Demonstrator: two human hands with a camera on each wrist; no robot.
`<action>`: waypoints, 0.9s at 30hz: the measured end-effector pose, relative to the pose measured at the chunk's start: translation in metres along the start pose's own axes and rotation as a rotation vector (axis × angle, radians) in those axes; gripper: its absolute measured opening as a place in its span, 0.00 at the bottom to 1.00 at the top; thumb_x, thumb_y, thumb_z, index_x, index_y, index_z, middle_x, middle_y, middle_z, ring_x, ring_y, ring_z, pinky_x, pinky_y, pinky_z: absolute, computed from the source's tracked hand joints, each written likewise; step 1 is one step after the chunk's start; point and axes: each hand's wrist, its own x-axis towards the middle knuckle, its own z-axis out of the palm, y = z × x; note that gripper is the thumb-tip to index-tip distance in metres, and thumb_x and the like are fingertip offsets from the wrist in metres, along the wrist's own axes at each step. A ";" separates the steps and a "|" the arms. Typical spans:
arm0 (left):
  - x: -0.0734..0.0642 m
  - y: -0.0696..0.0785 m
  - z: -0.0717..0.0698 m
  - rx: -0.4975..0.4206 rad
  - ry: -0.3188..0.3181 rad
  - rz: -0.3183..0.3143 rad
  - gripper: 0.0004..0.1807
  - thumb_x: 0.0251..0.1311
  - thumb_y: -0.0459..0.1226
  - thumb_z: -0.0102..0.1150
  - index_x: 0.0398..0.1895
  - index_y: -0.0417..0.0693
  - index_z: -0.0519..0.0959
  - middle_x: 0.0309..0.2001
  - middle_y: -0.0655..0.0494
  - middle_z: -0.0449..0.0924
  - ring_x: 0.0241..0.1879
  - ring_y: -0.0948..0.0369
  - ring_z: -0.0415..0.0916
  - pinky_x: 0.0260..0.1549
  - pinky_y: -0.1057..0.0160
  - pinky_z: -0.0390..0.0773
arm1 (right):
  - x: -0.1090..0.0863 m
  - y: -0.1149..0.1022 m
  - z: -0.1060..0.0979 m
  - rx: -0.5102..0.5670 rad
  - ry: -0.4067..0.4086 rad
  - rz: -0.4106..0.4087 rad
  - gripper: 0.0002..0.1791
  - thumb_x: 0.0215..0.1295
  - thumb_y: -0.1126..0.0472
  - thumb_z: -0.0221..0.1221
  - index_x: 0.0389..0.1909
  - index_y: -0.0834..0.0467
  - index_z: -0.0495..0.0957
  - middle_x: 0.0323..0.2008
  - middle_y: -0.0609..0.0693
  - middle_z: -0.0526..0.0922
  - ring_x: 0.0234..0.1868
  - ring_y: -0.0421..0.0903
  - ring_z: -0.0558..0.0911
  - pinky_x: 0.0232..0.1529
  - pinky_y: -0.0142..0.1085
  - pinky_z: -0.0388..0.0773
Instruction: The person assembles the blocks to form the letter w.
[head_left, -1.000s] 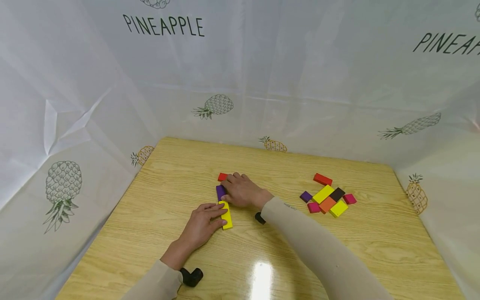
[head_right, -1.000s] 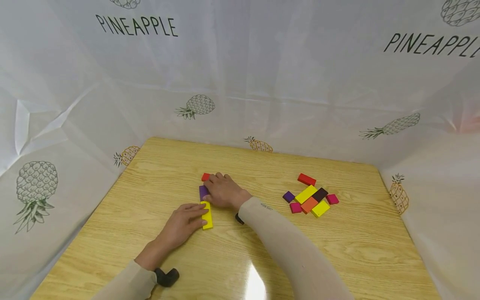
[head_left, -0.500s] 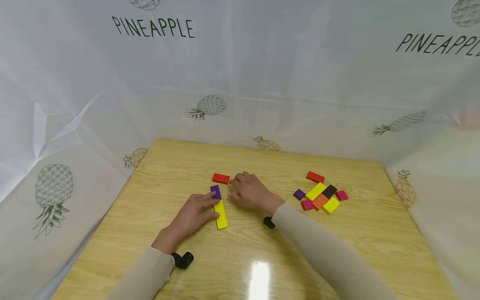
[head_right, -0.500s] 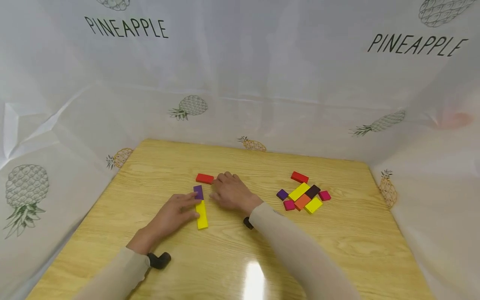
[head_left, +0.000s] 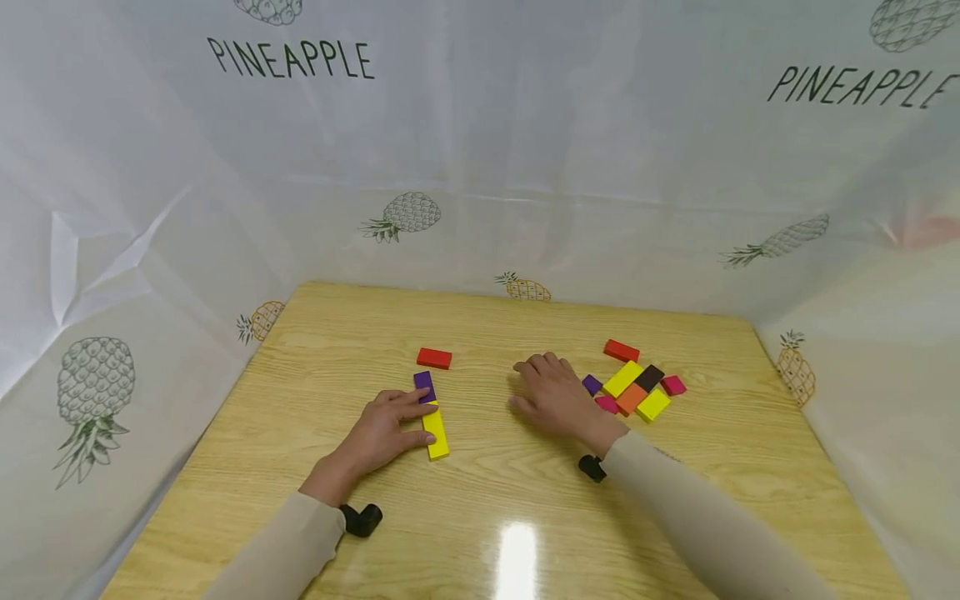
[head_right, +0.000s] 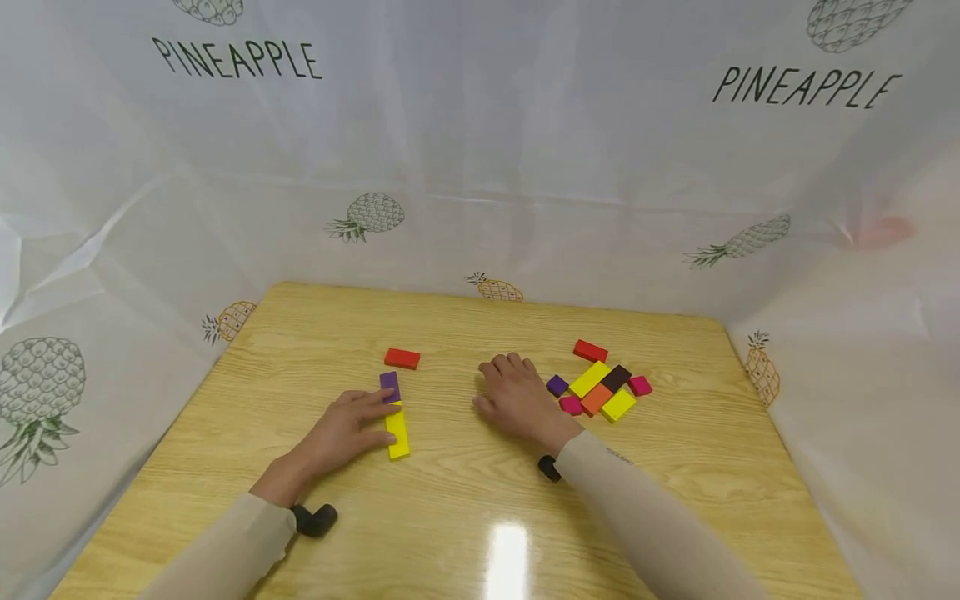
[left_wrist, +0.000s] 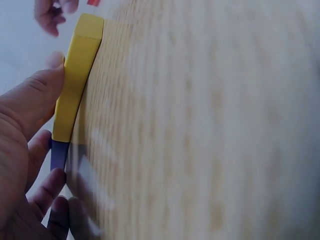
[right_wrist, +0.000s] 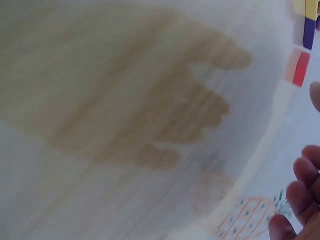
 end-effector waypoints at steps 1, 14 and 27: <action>0.000 -0.001 0.001 -0.006 0.001 -0.001 0.28 0.63 0.51 0.74 0.66 0.59 0.84 0.77 0.58 0.70 0.74 0.46 0.65 0.73 0.33 0.61 | -0.005 0.004 0.000 -0.001 0.020 0.012 0.30 0.75 0.44 0.63 0.66 0.61 0.75 0.58 0.57 0.79 0.57 0.57 0.75 0.60 0.55 0.74; 0.000 -0.004 0.001 -0.031 -0.002 -0.022 0.28 0.63 0.52 0.73 0.66 0.60 0.84 0.78 0.60 0.70 0.75 0.47 0.63 0.74 0.33 0.59 | -0.056 0.058 -0.005 -0.050 0.173 0.198 0.24 0.67 0.55 0.64 0.56 0.67 0.77 0.49 0.63 0.79 0.49 0.62 0.73 0.46 0.55 0.70; -0.001 -0.004 0.002 -0.028 -0.004 -0.019 0.28 0.63 0.53 0.73 0.67 0.60 0.83 0.78 0.61 0.69 0.76 0.47 0.63 0.73 0.33 0.59 | -0.072 0.078 -0.007 -0.116 0.107 0.272 0.24 0.70 0.48 0.62 0.49 0.67 0.79 0.45 0.63 0.80 0.47 0.63 0.73 0.43 0.52 0.68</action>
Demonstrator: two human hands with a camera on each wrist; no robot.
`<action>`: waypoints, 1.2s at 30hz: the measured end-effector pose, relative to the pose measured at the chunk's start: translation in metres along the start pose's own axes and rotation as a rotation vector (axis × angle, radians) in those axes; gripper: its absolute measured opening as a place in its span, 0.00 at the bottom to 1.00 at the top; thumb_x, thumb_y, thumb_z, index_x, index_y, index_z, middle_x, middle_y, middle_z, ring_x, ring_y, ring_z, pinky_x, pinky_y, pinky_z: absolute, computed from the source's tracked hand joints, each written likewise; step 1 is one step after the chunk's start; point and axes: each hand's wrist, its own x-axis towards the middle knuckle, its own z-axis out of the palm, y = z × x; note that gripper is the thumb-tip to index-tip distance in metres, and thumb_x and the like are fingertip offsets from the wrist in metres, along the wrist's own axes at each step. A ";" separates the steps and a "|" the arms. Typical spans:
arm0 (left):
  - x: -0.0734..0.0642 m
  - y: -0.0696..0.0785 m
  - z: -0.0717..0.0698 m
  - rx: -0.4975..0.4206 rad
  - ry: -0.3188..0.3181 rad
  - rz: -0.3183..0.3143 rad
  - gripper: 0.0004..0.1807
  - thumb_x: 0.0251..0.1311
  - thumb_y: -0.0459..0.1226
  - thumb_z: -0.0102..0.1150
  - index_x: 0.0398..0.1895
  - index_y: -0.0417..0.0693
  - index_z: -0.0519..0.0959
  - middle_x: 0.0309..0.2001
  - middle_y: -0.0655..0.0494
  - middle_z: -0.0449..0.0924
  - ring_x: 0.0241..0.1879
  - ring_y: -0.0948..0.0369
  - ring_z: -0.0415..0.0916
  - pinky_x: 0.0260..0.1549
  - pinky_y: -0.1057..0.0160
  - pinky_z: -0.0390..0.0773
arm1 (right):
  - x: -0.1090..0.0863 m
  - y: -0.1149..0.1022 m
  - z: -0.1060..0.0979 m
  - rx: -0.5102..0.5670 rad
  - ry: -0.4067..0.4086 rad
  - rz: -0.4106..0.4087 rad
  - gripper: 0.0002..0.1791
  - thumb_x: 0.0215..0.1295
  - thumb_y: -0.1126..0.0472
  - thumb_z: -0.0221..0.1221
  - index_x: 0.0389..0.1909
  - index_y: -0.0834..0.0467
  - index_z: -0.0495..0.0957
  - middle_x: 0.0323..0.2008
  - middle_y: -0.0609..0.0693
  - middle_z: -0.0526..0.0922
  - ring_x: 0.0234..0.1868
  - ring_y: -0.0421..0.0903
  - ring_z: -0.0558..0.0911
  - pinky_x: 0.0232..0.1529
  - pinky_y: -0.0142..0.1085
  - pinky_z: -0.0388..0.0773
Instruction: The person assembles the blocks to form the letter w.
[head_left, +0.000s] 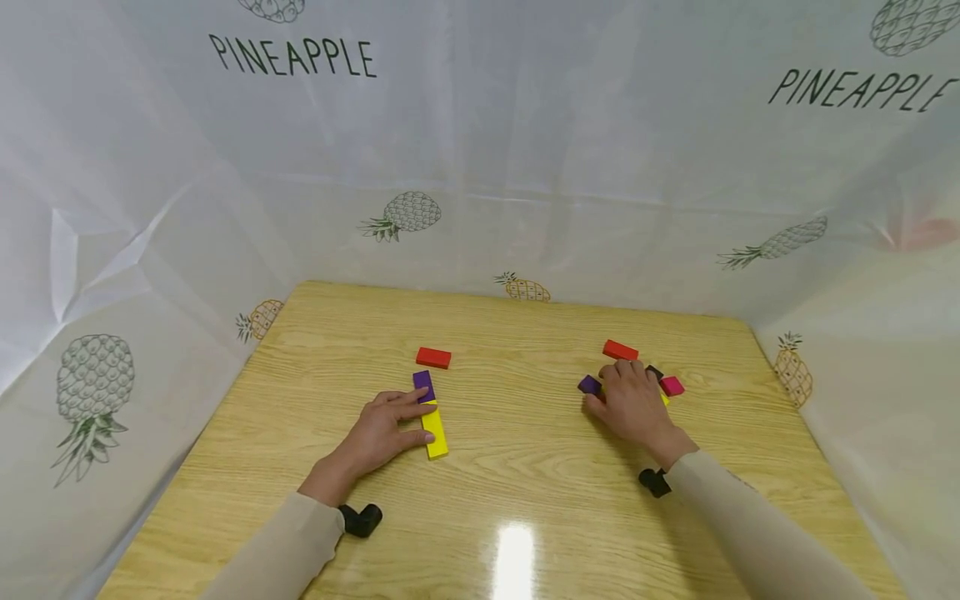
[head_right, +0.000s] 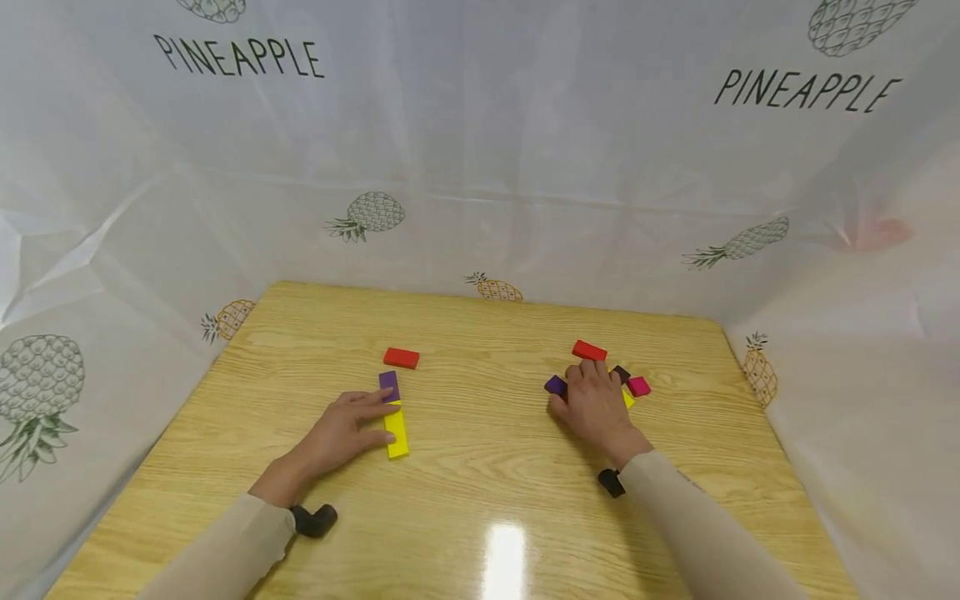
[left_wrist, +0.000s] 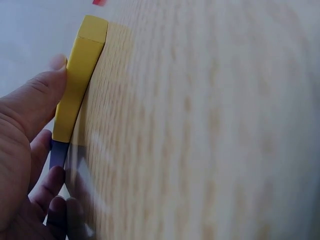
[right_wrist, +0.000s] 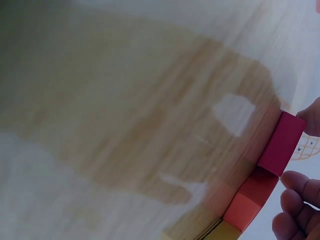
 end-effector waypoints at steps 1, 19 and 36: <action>0.000 0.000 0.000 -0.002 0.001 0.000 0.28 0.63 0.53 0.73 0.67 0.60 0.84 0.78 0.61 0.69 0.75 0.47 0.63 0.73 0.33 0.58 | 0.000 0.000 0.000 -0.004 -0.002 0.001 0.23 0.70 0.49 0.62 0.48 0.67 0.79 0.44 0.62 0.80 0.45 0.62 0.73 0.42 0.51 0.67; 0.000 0.003 -0.001 -0.016 0.006 -0.006 0.28 0.63 0.51 0.74 0.66 0.59 0.84 0.77 0.61 0.70 0.75 0.47 0.64 0.74 0.33 0.58 | 0.008 -0.013 0.001 0.021 -0.001 -0.054 0.16 0.66 0.55 0.65 0.41 0.65 0.77 0.38 0.58 0.76 0.41 0.57 0.71 0.40 0.49 0.67; 0.000 0.002 0.000 -0.015 0.010 0.000 0.28 0.63 0.52 0.73 0.66 0.61 0.84 0.78 0.61 0.70 0.76 0.47 0.64 0.74 0.34 0.58 | 0.016 -0.064 0.004 0.043 0.018 -0.186 0.16 0.65 0.54 0.67 0.43 0.63 0.79 0.40 0.56 0.79 0.44 0.57 0.75 0.44 0.49 0.72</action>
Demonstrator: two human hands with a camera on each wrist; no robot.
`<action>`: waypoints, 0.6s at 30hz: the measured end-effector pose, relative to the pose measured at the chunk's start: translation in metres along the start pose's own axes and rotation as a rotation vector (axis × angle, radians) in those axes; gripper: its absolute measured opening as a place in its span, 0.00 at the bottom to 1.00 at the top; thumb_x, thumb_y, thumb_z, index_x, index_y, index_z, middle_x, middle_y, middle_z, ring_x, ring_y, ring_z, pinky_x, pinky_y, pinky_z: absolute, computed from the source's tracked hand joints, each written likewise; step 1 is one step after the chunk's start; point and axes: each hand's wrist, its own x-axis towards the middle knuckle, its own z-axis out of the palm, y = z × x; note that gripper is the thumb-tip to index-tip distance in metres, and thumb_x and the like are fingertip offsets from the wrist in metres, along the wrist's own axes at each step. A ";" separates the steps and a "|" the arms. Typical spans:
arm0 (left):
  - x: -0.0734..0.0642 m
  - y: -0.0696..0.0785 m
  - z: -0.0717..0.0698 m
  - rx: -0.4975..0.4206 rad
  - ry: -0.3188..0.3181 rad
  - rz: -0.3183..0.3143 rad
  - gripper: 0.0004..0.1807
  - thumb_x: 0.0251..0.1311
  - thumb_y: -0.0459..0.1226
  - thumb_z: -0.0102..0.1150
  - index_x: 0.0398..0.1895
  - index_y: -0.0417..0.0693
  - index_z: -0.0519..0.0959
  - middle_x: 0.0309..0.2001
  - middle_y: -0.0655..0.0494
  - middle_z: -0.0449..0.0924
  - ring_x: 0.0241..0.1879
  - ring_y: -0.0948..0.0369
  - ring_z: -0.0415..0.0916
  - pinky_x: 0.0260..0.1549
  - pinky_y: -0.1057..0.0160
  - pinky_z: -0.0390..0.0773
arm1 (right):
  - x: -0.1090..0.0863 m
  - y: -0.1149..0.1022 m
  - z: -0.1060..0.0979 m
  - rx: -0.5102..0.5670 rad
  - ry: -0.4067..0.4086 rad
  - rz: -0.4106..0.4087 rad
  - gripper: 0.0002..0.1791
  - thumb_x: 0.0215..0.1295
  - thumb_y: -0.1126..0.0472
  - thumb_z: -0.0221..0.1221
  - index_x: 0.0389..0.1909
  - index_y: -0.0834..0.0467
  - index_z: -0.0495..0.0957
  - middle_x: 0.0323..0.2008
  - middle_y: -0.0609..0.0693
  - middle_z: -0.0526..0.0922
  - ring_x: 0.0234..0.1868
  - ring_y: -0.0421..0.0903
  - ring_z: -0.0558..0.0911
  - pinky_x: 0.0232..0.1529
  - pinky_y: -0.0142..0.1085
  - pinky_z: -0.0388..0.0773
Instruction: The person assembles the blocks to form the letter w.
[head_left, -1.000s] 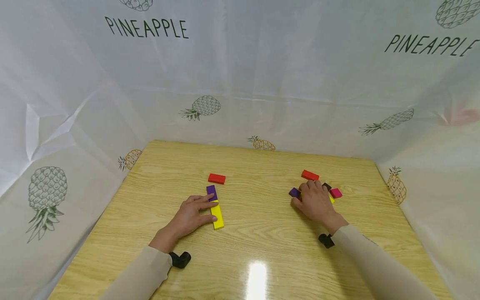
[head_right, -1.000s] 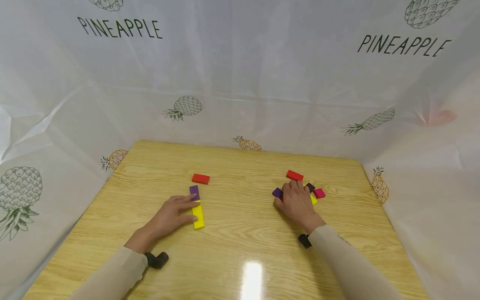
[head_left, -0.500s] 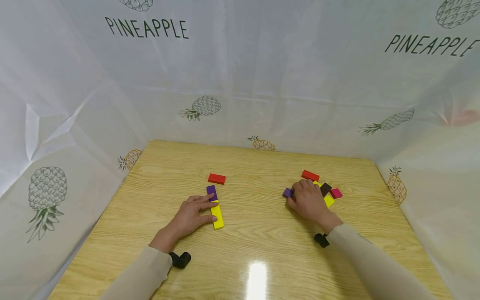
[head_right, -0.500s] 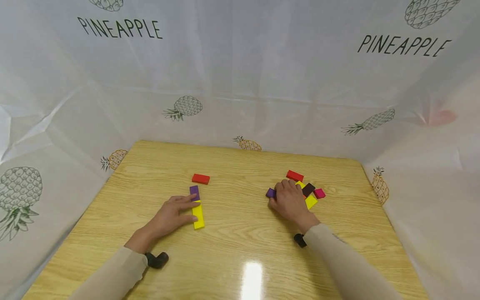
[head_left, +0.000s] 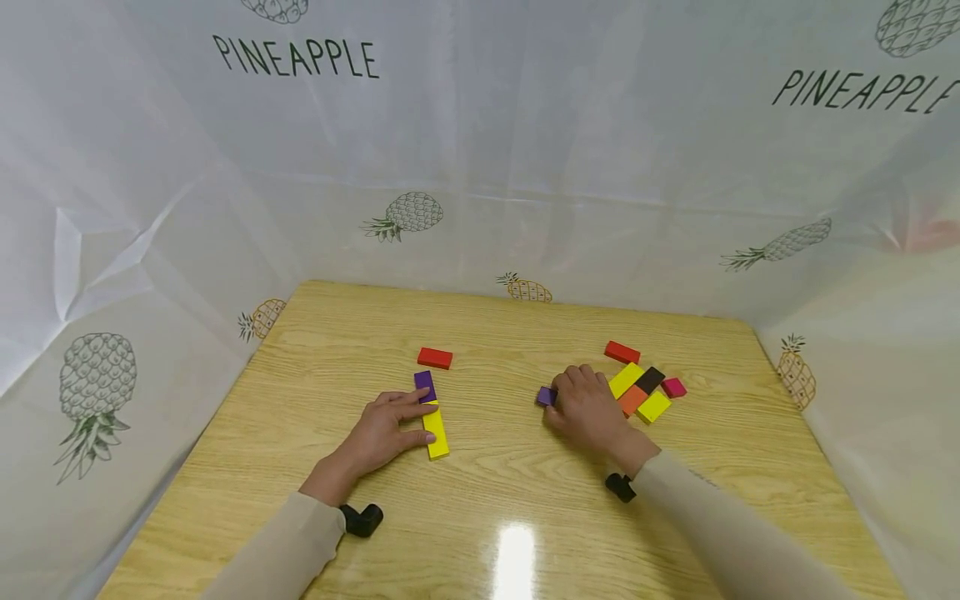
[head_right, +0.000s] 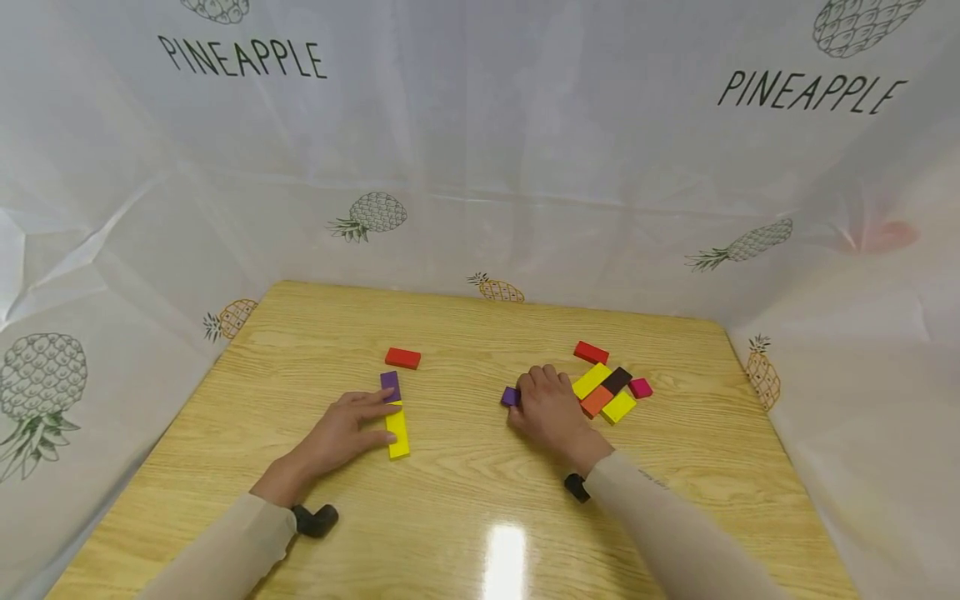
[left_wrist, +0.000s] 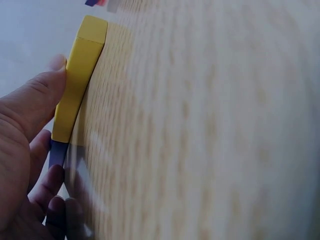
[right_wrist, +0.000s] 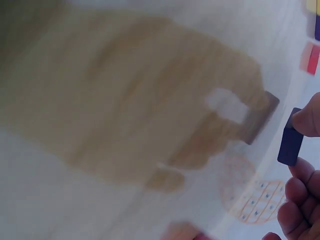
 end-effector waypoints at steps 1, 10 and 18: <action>0.000 0.000 0.000 -0.001 -0.002 -0.003 0.28 0.63 0.52 0.74 0.66 0.61 0.84 0.78 0.61 0.70 0.76 0.48 0.64 0.74 0.34 0.58 | 0.000 -0.004 0.000 0.002 -0.004 -0.007 0.16 0.65 0.54 0.67 0.43 0.62 0.79 0.40 0.56 0.79 0.44 0.57 0.75 0.44 0.49 0.72; 0.001 0.001 0.000 0.002 -0.008 -0.010 0.28 0.63 0.52 0.73 0.66 0.60 0.84 0.78 0.61 0.70 0.75 0.48 0.64 0.74 0.34 0.58 | 0.004 -0.034 0.003 0.023 -0.035 -0.090 0.16 0.64 0.53 0.68 0.43 0.61 0.80 0.39 0.52 0.78 0.41 0.52 0.73 0.43 0.46 0.73; 0.000 0.001 0.000 -0.003 -0.010 -0.015 0.28 0.63 0.52 0.73 0.66 0.60 0.84 0.78 0.59 0.70 0.76 0.47 0.63 0.74 0.33 0.56 | 0.005 -0.058 0.006 0.021 -0.047 -0.164 0.14 0.65 0.51 0.68 0.41 0.58 0.80 0.38 0.49 0.78 0.40 0.48 0.72 0.41 0.40 0.70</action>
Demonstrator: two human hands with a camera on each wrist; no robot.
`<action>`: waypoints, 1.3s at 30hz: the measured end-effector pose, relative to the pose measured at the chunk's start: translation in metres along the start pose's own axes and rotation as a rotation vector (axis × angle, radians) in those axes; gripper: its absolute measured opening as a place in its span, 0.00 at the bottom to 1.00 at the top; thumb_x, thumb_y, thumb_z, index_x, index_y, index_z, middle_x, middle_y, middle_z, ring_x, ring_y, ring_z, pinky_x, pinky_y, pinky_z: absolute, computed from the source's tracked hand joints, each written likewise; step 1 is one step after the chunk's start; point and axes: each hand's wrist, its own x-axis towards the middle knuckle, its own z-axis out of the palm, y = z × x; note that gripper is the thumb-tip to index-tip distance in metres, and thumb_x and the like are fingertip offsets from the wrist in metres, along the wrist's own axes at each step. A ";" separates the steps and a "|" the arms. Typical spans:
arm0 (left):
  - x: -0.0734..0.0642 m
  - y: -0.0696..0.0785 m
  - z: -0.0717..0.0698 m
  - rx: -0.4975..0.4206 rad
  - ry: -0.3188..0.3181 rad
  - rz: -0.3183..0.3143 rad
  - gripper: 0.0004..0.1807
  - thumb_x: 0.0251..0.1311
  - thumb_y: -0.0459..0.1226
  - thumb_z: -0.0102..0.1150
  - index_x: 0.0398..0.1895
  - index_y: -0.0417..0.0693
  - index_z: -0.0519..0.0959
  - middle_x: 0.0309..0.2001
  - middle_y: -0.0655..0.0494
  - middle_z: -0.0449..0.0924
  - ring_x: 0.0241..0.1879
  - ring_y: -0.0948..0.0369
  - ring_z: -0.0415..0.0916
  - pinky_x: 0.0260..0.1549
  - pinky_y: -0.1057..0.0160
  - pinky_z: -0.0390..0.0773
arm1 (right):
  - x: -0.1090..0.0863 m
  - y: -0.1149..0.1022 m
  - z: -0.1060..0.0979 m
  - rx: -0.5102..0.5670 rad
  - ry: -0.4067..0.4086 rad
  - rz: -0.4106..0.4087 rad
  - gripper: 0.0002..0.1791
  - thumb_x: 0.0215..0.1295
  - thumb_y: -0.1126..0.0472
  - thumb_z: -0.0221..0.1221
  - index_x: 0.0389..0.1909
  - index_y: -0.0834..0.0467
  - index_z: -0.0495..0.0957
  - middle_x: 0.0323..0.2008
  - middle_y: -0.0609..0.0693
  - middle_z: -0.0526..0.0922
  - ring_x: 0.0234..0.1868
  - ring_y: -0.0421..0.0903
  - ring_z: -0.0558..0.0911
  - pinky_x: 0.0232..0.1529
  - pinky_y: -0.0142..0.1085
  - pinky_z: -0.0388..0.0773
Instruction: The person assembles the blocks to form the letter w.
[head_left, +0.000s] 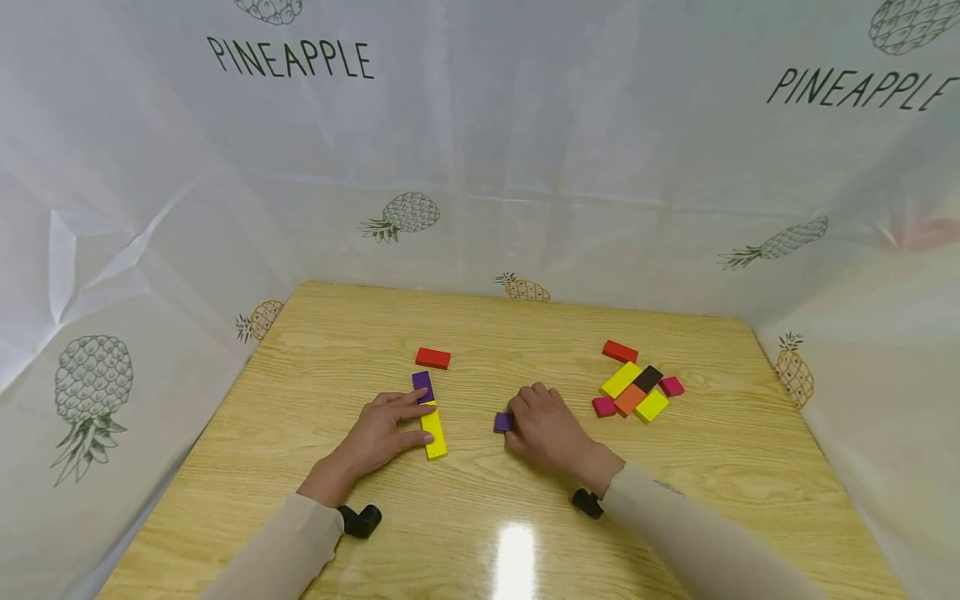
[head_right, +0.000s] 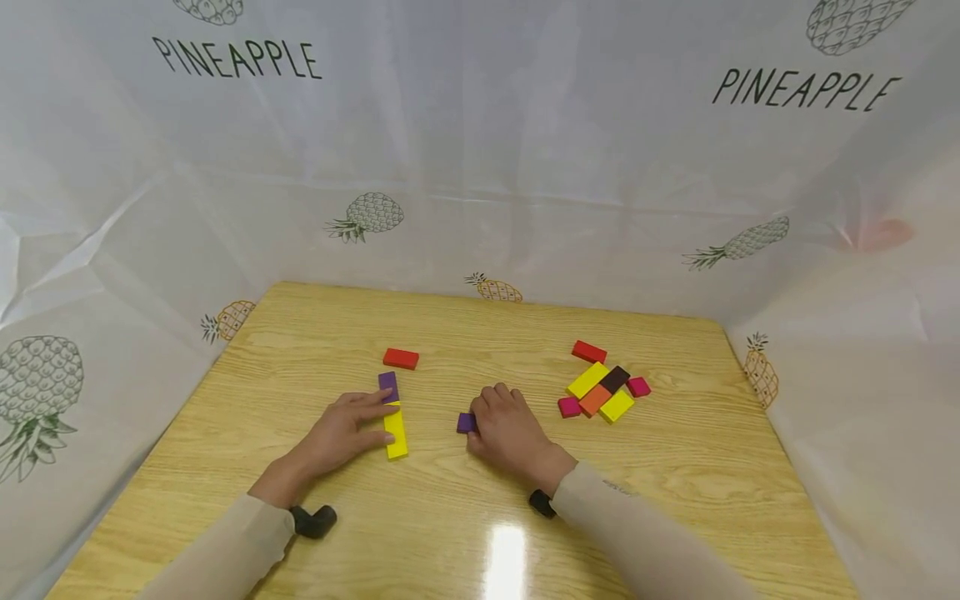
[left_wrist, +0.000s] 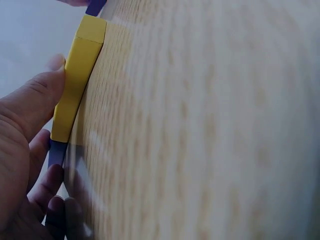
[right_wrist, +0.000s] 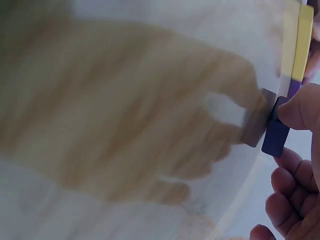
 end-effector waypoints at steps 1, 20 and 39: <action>0.000 0.000 0.000 0.001 -0.001 -0.001 0.28 0.63 0.52 0.73 0.66 0.60 0.84 0.78 0.59 0.70 0.76 0.47 0.63 0.74 0.33 0.56 | 0.001 -0.003 0.001 -0.003 0.003 -0.008 0.14 0.65 0.51 0.68 0.41 0.58 0.80 0.38 0.49 0.78 0.39 0.48 0.72 0.41 0.40 0.70; -0.001 -0.001 -0.003 -0.006 -0.001 0.005 0.27 0.65 0.50 0.72 0.67 0.58 0.83 0.78 0.61 0.69 0.75 0.48 0.63 0.75 0.34 0.56 | 0.013 -0.052 0.006 0.028 -0.077 -0.111 0.14 0.67 0.48 0.64 0.44 0.53 0.82 0.41 0.45 0.80 0.42 0.44 0.74 0.43 0.37 0.72; -0.002 0.001 -0.003 -0.001 -0.004 0.029 0.27 0.65 0.51 0.71 0.67 0.57 0.83 0.78 0.59 0.69 0.75 0.48 0.64 0.74 0.34 0.57 | 0.012 -0.067 0.007 0.013 -0.093 -0.167 0.15 0.69 0.44 0.63 0.45 0.51 0.81 0.41 0.44 0.79 0.42 0.43 0.72 0.42 0.35 0.69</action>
